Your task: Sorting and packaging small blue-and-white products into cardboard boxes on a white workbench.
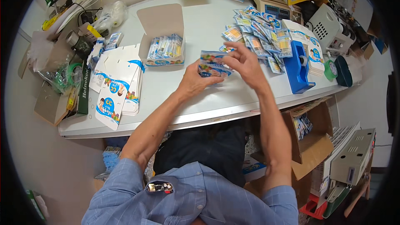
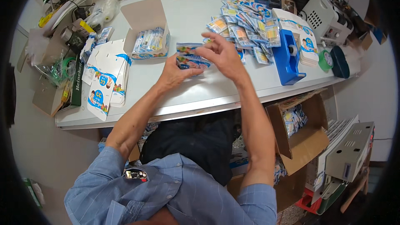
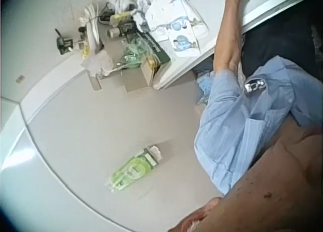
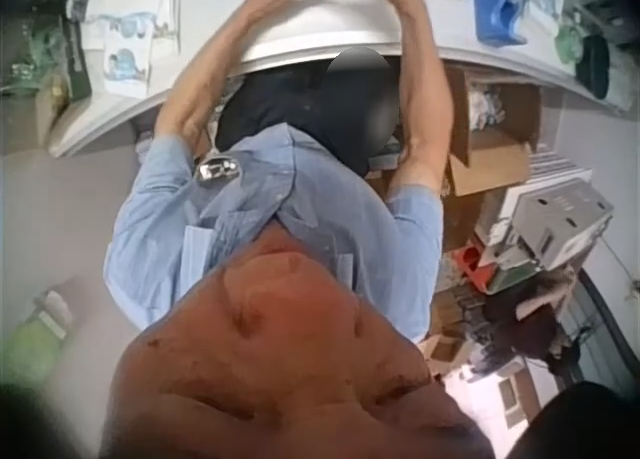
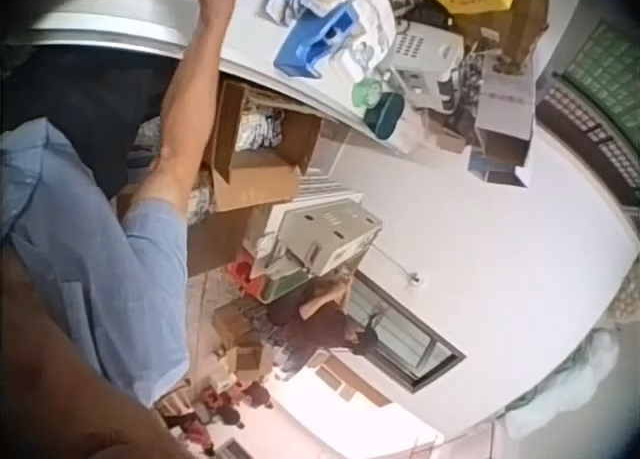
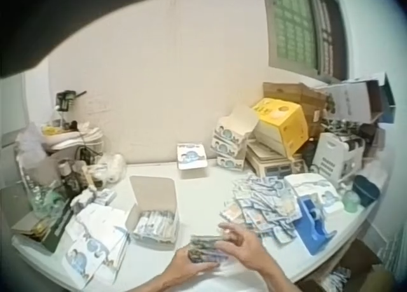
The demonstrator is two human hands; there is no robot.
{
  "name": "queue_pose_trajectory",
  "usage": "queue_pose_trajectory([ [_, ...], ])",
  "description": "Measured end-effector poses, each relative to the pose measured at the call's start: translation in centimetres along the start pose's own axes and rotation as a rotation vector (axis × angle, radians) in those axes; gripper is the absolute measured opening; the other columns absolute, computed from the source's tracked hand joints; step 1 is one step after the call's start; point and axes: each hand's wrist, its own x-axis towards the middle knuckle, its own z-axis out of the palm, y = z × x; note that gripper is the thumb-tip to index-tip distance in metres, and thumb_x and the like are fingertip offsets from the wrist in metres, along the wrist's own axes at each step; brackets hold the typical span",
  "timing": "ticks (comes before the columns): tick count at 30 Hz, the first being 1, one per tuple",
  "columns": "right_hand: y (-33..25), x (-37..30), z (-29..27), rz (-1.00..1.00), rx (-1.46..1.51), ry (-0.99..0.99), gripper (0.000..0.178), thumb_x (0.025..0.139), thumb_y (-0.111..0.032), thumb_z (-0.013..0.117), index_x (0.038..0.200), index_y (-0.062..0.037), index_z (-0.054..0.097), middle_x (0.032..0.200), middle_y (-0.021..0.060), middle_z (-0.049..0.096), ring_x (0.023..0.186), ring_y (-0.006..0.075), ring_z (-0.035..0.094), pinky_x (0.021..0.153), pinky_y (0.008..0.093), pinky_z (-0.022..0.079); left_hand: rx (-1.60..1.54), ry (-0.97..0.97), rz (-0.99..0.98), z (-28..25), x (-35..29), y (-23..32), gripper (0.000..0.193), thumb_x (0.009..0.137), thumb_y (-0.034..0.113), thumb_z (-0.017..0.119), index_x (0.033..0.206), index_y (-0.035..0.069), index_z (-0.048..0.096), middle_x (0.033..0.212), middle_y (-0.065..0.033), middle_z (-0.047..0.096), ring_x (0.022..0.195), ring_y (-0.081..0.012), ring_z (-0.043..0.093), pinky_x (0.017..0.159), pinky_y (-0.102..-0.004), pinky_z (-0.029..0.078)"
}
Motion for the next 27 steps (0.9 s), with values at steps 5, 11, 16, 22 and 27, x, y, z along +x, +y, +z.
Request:
queue_pose_trajectory([
  [5,7.0,-2.7,5.1,-0.144,0.371,0.196,0.063,0.107,-0.048,0.046,0.149,-0.0006,0.042,0.132,0.0160,0.060,0.122,0.0218,0.058,0.106,0.0359,0.044,0.260,0.093,0.108,0.8,-1.9,-1.7,0.070,0.075,0.012,0.091,0.131,0.006,0.049,0.115,-0.0084,0.068,0.104,-0.0169,0.067,0.093,-0.0325,0.055],
  [11,7.4,-3.1,8.5,-0.183,0.461,0.310,0.080,0.106,-0.062,0.031,0.160,-0.0033,0.022,0.153,0.0236,0.046,0.142,0.0292,0.043,0.117,0.0400,0.034,0.334,0.121,0.232,-0.5,-3.5,-3.2,0.075,0.074,0.003,0.085,0.135,0.008,0.043,0.130,-0.0134,0.056,0.123,-0.0257,0.057,0.108,-0.0354,0.044],
  [16,7.5,-2.6,8.8,-0.112,0.469,0.312,0.082,0.107,-0.064,0.025,0.159,-0.0011,0.028,0.154,0.0228,0.045,0.143,0.0274,0.042,0.119,0.0373,0.032,0.305,0.076,0.201,-0.3,-3.1,-3.6,0.070,0.076,0.001,0.083,0.133,0.007,0.042,0.128,-0.0136,0.056,0.124,-0.0253,0.056,0.108,-0.0355,0.044],
  [22,6.9,-1.6,8.9,-0.023,0.497,0.316,0.084,0.107,-0.066,0.022,0.156,0.0018,0.034,0.151,0.0225,0.049,0.137,0.0247,0.049,0.114,0.0334,0.039,0.250,0.081,0.157,-0.7,-2.8,-3.0,0.070,0.077,0.001,0.082,0.133,0.006,0.040,0.129,-0.0141,0.055,0.124,-0.0254,0.055,0.109,-0.0355,0.044],
  [27,7.0,-1.1,8.7,0.016,0.475,0.299,0.088,0.104,-0.070,0.021,0.152,0.0023,0.038,0.146,0.0192,0.054,0.131,0.0246,0.054,0.112,0.0355,0.044,0.227,0.055,0.179,-0.9,-2.6,-2.7,0.069,0.078,0.000,0.081,0.132,0.005,0.040,0.128,-0.0128,0.054,0.123,-0.0242,0.055,0.109,-0.0351,0.044],
])
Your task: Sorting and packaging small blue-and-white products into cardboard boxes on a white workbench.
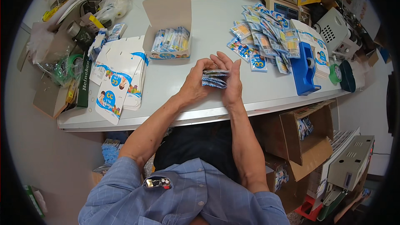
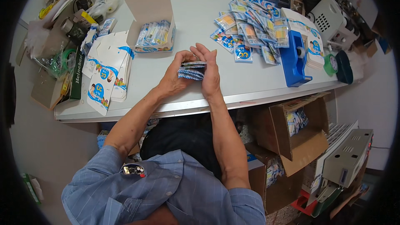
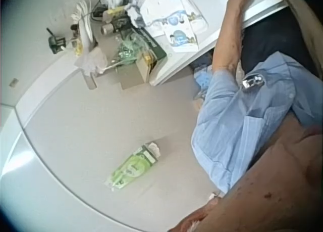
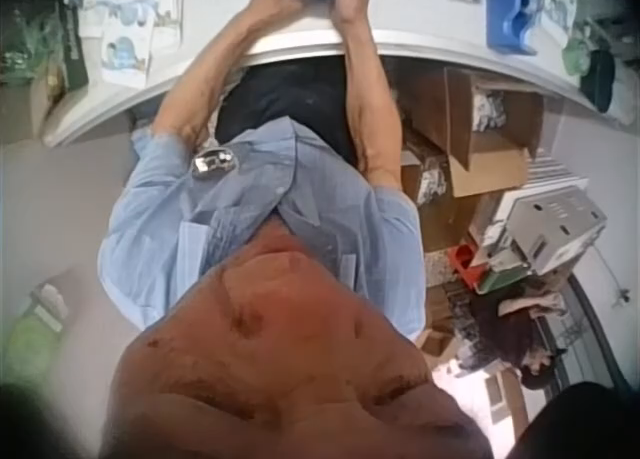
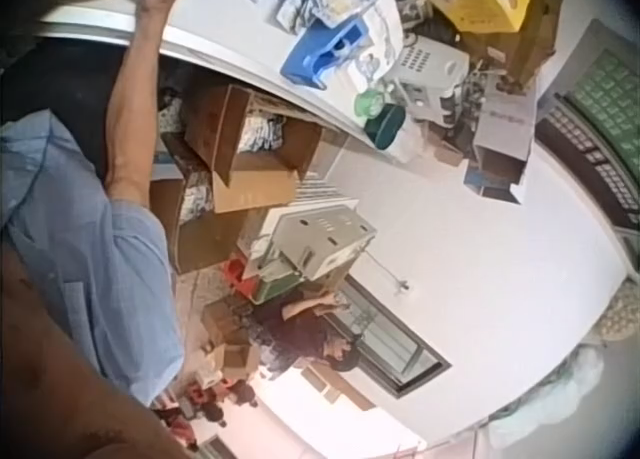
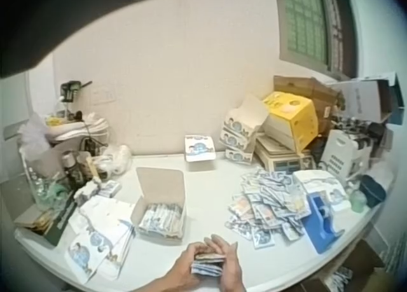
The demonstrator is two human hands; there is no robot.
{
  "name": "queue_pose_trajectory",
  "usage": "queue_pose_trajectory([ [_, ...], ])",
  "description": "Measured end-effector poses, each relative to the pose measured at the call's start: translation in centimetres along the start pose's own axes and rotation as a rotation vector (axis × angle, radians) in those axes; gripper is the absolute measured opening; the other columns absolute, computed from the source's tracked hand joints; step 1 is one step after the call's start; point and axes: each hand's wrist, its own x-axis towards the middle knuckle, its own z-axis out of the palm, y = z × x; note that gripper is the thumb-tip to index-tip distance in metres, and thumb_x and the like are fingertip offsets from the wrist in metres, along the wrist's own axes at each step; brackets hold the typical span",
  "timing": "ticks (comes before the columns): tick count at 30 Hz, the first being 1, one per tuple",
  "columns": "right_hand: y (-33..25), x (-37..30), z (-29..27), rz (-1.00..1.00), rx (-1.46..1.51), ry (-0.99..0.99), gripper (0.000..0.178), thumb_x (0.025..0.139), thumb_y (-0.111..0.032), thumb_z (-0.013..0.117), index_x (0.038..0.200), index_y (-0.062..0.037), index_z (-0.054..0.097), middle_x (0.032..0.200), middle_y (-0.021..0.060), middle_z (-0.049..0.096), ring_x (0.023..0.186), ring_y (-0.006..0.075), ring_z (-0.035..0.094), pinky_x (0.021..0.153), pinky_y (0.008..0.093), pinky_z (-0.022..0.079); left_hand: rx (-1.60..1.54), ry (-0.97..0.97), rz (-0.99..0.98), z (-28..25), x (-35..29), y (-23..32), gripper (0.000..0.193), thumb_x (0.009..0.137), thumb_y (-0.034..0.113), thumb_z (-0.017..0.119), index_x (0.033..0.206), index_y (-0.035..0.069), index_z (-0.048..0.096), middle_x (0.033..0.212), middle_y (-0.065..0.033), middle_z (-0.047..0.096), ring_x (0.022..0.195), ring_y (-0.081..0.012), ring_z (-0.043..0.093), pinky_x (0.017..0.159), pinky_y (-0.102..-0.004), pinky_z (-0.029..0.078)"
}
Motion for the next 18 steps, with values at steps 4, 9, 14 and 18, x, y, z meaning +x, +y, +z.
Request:
queue_pose_trajectory([
  [4,0.1,0.1,-0.2,0.008,-0.011,0.005,0.088,0.105,-0.069,0.021,0.151,0.0032,0.040,0.143,0.0188,0.057,0.128,0.0237,0.057,0.110,0.0348,0.046,-0.016,0.007,0.010,0.2,0.1,0.1,0.068,0.078,0.000,0.081,0.133,0.005,0.040,0.126,-0.0114,0.054,0.121,-0.0219,0.055,0.108,-0.0340,0.044],
  [9,0.0,0.1,0.1,0.006,-0.013,0.003,0.087,0.105,-0.069,0.022,0.150,0.0042,0.040,0.142,0.0187,0.058,0.126,0.0239,0.058,0.109,0.0347,0.046,-0.044,0.005,-0.001,0.3,0.2,0.6,0.069,0.079,0.000,0.082,0.133,0.005,0.040,0.124,-0.0108,0.056,0.119,-0.0209,0.056,0.107,-0.0337,0.045],
  [14,-0.2,0.2,0.1,0.034,0.014,0.011,0.087,0.105,-0.069,0.025,0.149,0.0053,0.041,0.140,0.0188,0.058,0.127,0.0236,0.057,0.110,0.0349,0.045,-0.046,0.036,0.166,0.5,0.3,0.0,0.071,0.074,0.004,0.085,0.132,0.003,0.042,0.121,-0.0168,0.065,0.116,-0.0289,0.064,0.104,-0.0381,0.049],
  [18,-0.2,0.7,0.4,0.025,-0.072,0.043,0.087,0.104,-0.069,0.030,0.145,0.0058,0.047,0.141,0.0211,0.057,0.131,0.0250,0.055,0.113,0.0347,0.041,-0.044,0.013,0.080,0.1,0.2,-0.3,0.063,0.082,0.009,0.081,0.133,0.004,0.045,0.119,-0.0134,0.065,0.114,-0.0237,0.064,0.103,-0.0364,0.049],
])
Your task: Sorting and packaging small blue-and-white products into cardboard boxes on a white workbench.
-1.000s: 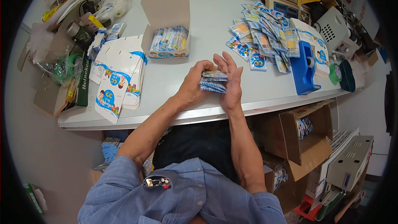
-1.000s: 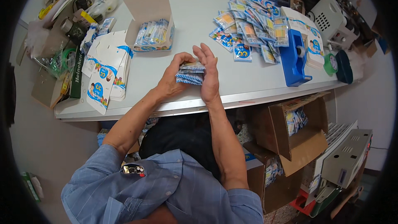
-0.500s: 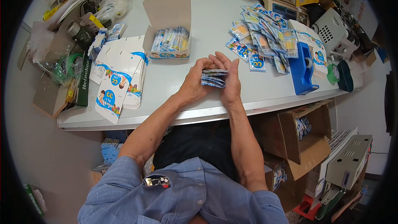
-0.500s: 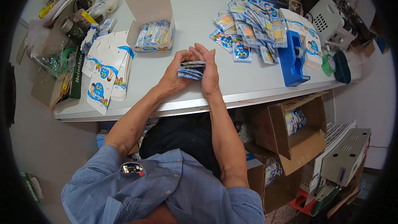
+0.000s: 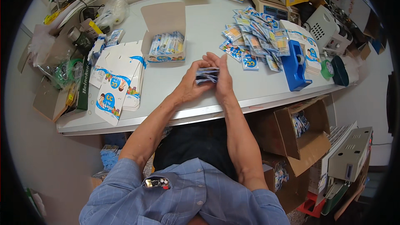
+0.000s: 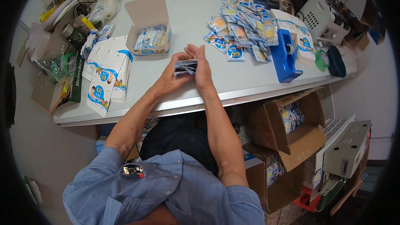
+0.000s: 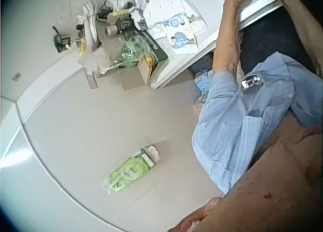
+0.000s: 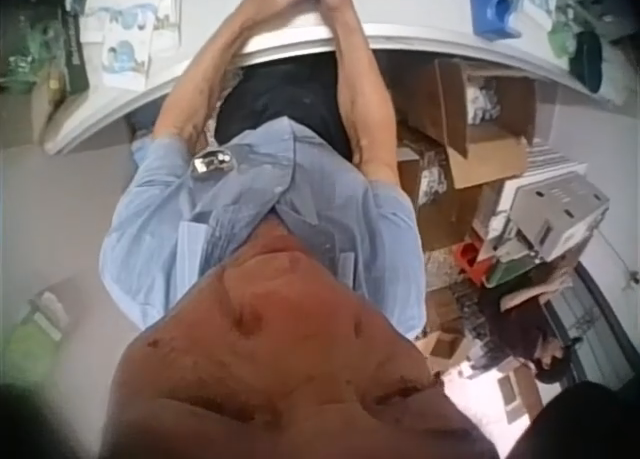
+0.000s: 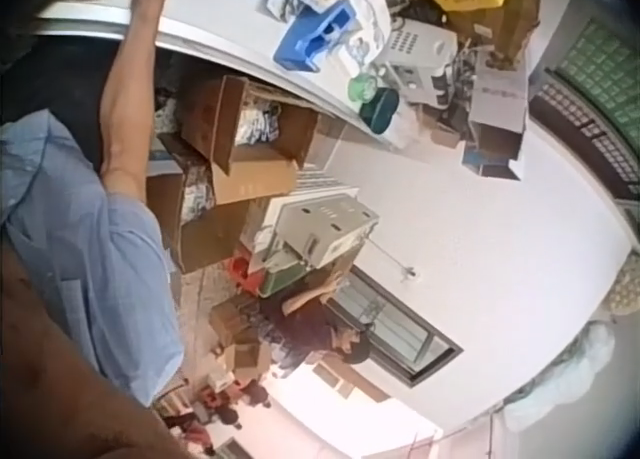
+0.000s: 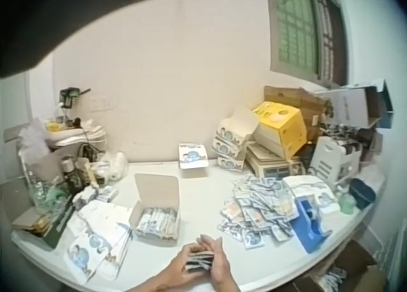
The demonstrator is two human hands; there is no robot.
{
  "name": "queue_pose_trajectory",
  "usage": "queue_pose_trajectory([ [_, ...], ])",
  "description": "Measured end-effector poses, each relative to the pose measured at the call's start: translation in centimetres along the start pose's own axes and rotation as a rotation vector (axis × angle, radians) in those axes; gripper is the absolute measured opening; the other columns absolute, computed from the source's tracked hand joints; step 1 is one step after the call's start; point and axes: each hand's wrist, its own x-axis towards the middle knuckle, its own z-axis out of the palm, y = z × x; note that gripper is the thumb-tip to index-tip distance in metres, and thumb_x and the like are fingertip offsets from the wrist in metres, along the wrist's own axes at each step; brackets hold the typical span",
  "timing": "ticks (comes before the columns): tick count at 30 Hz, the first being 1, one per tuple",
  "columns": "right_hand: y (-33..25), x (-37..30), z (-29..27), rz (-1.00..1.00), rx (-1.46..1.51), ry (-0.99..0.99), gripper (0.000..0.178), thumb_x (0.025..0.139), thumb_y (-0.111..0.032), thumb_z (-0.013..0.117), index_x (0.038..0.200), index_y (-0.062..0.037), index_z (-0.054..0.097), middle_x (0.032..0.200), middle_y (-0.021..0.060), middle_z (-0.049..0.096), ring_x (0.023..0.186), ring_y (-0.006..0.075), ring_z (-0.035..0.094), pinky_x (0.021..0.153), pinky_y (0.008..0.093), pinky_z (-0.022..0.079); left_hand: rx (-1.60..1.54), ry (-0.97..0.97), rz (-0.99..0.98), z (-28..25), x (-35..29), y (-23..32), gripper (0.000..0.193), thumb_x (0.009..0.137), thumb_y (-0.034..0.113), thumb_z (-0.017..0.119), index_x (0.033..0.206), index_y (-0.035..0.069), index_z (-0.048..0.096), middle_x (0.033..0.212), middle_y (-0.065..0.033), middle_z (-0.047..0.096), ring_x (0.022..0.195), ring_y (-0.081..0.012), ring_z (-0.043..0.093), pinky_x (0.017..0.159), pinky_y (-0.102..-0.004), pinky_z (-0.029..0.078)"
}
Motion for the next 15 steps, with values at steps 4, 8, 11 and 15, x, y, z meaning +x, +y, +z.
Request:
queue_pose_trajectory([
  [4,-1.8,-0.2,-1.8,-0.138,-0.444,0.134,0.067,0.104,-0.055,0.050,0.133,0.0051,0.060,0.128,0.0184,0.065,0.120,0.0253,0.061,0.103,0.0349,0.046,-0.074,-0.053,-0.211,-0.2,0.1,0.5,0.042,0.090,0.009,0.077,0.124,0.002,0.053,0.109,-0.0100,0.071,0.100,-0.0153,0.067,0.093,-0.0312,0.054],
  [8,-5.9,-0.6,-6.5,-0.413,-1.309,0.485,0.048,0.091,-0.033,0.074,0.123,0.0015,0.065,0.113,0.0223,0.068,0.104,0.0374,0.066,0.087,0.0454,0.053,-0.237,0.095,-0.203,0.4,1.3,0.6,0.037,0.092,0.014,0.078,0.120,0.002,0.057,0.110,-0.0099,0.072,0.101,-0.0144,0.067,0.092,-0.0301,0.054],
  [11,-7.0,1.4,-7.8,-0.271,-1.577,0.406,0.042,0.087,-0.026,0.073,0.118,0.0023,0.065,0.114,0.0232,0.068,0.108,0.0403,0.064,0.088,0.0480,0.055,-0.255,0.101,-0.173,1.0,2.9,0.4,0.037,0.093,0.013,0.077,0.121,0.001,0.057,0.109,-0.0100,0.073,0.100,-0.0143,0.068,0.092,-0.0296,0.054],
  [15,-6.8,4.0,-8.6,-0.167,-1.869,0.307,0.027,0.082,-0.011,0.068,0.105,0.0028,0.068,0.101,0.0228,0.072,0.100,0.0404,0.069,0.082,0.0504,0.057,-0.217,0.118,-0.096,1.4,5.4,-0.4,0.034,0.091,0.011,0.078,0.118,0.000,0.060,0.107,-0.0095,0.074,0.099,-0.0138,0.068,0.091,-0.0294,0.054],
])
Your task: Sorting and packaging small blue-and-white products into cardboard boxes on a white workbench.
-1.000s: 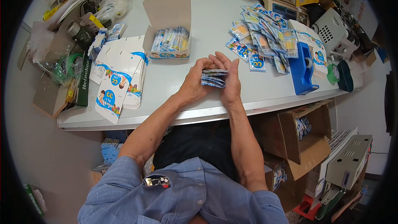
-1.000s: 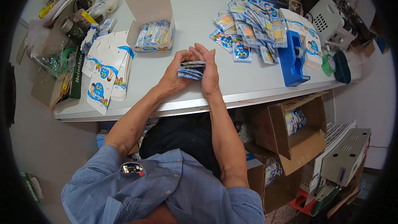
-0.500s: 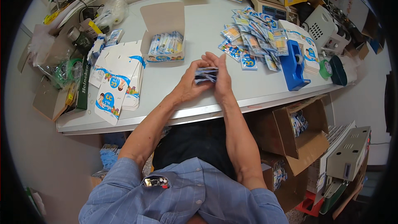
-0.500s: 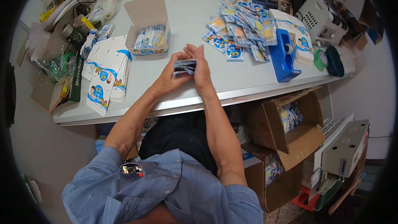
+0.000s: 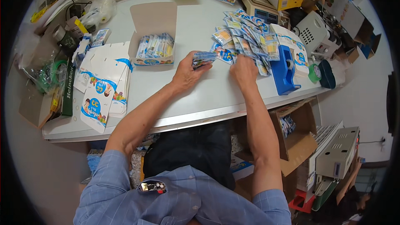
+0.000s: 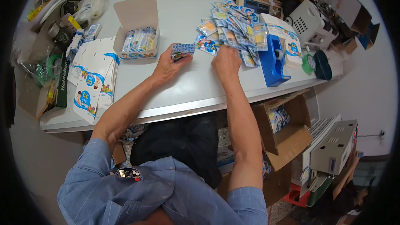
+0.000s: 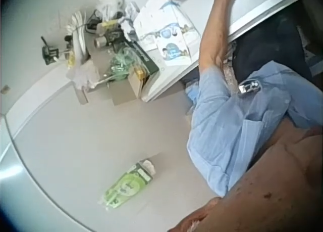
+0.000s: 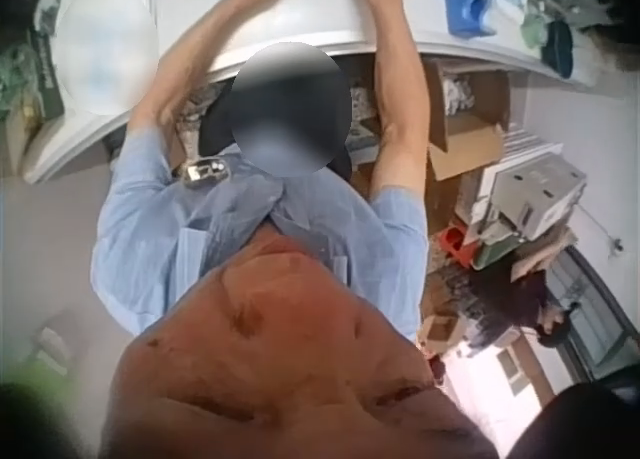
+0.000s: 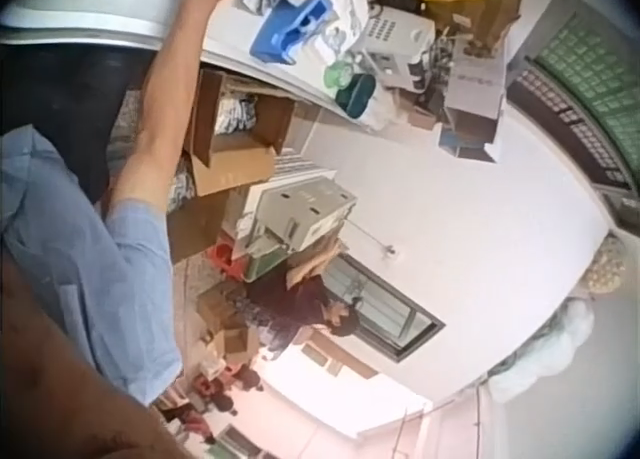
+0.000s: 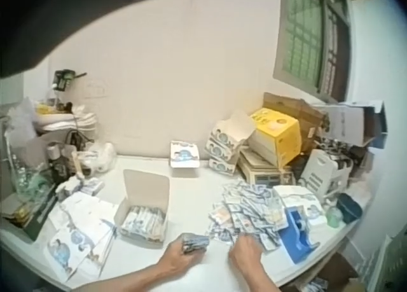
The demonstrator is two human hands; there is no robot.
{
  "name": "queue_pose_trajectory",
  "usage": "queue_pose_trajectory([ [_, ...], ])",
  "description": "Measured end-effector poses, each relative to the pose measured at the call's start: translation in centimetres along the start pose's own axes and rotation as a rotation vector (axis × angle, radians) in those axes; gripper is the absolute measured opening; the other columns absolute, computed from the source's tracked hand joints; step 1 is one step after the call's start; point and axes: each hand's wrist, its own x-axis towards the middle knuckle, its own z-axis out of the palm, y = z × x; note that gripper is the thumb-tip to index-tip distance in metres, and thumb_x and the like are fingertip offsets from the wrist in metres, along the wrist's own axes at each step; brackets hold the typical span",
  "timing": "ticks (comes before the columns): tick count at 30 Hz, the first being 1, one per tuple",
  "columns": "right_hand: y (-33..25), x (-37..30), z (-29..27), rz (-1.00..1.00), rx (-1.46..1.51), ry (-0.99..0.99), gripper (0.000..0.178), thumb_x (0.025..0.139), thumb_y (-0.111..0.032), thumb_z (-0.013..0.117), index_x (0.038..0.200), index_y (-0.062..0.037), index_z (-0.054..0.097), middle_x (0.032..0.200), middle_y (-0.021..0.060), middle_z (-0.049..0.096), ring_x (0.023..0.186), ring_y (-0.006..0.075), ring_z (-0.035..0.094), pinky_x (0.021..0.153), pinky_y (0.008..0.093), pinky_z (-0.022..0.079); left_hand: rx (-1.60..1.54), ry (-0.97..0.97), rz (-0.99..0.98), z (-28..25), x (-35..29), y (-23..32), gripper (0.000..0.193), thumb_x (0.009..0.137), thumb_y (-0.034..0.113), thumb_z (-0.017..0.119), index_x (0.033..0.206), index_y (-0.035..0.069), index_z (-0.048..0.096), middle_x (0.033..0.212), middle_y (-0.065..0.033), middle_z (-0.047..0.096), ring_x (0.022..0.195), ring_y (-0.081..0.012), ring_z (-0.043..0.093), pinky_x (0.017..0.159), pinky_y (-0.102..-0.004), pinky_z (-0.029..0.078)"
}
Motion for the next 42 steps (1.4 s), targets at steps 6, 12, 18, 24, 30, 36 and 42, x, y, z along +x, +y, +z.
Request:
queue_pose_trajectory([
  [6,0.7,-1.5,-1.4,0.010,0.054,0.012,0.023,0.084,-0.010,0.063,0.105,-0.0017,0.069,0.086,0.0227,0.073,0.081,0.0420,0.071,0.074,0.0507,0.056,-0.146,0.098,-0.098,-1.4,0.3,-0.1,0.034,0.090,0.017,0.080,0.113,-0.001,0.062,0.106,-0.0107,0.074,0.097,-0.0128,0.069,0.089,-0.0290,0.055],
  [12,-1.5,1.1,-0.2,-0.349,0.127,0.139,0.030,0.086,-0.003,0.058,0.115,-0.0037,0.065,0.099,0.0202,0.072,0.092,0.0398,0.070,0.081,0.0484,0.056,-0.144,0.220,-0.032,-1.2,1.0,-0.1,0.035,0.090,0.021,0.080,0.110,-0.002,0.063,0.103,-0.0097,0.075,0.093,-0.0131,0.070,0.084,-0.0289,0.056],
  [18,-3.5,5.8,0.5,-0.493,0.019,-0.260,0.031,0.084,-0.004,0.061,0.115,-0.0003,0.059,0.097,0.0250,0.070,0.093,0.0456,0.067,0.083,0.0515,0.054,-0.117,0.293,0.006,-1.3,0.5,-1.4,0.038,0.088,0.024,0.081,0.108,-0.002,0.063,0.097,-0.0114,0.075,0.088,-0.0152,0.070,0.080,-0.0309,0.056],
  [24,-3.3,5.6,3.2,-0.509,-0.096,0.000,0.017,0.077,-0.006,0.067,0.094,-0.0062,0.067,0.090,0.0184,0.070,0.082,0.0394,0.070,0.070,0.0492,0.055,-0.109,0.286,0.014,-0.9,0.4,-1.2,0.041,0.087,0.028,0.081,0.106,-0.004,0.062,0.094,-0.0148,0.074,0.084,-0.0194,0.070,0.078,-0.0342,0.056],
  [30,-1.9,4.9,-1.6,-0.203,0.644,-0.084,0.029,0.090,-0.011,0.062,0.117,-0.0011,0.065,0.091,0.0247,0.072,0.077,0.0373,0.069,0.069,0.0399,0.053,-0.055,0.281,0.018,-1.4,0.5,-0.8,0.045,0.087,0.030,0.081,0.103,-0.006,0.061,0.092,-0.0166,0.073,0.082,-0.0219,0.070,0.077,-0.0365,0.056],
  [36,-2.0,9.3,-2.3,-0.591,0.048,-0.011,0.062,0.078,0.007,0.063,0.137,-0.0104,0.054,0.124,0.0174,0.065,0.121,0.0375,0.060,0.100,0.0476,0.048,-0.066,0.277,0.006,-1.1,0.5,-0.3,0.044,0.087,0.030,0.082,0.102,-0.006,0.061,0.091,-0.0171,0.073,0.081,-0.0230,0.070,0.077,-0.0366,0.056],
  [42,-0.9,10.4,0.3,-0.687,-0.199,-0.280,0.079,0.074,0.006,0.065,0.146,-0.0162,0.043,0.151,0.0105,0.044,0.143,0.0317,0.042,0.113,0.0498,0.037,-0.049,0.294,0.032,-1.1,0.7,-1.2,0.044,0.086,0.030,0.082,0.102,-0.006,0.061,0.092,-0.0182,0.073,0.081,-0.0244,0.070,0.077,-0.0372,0.056],
])
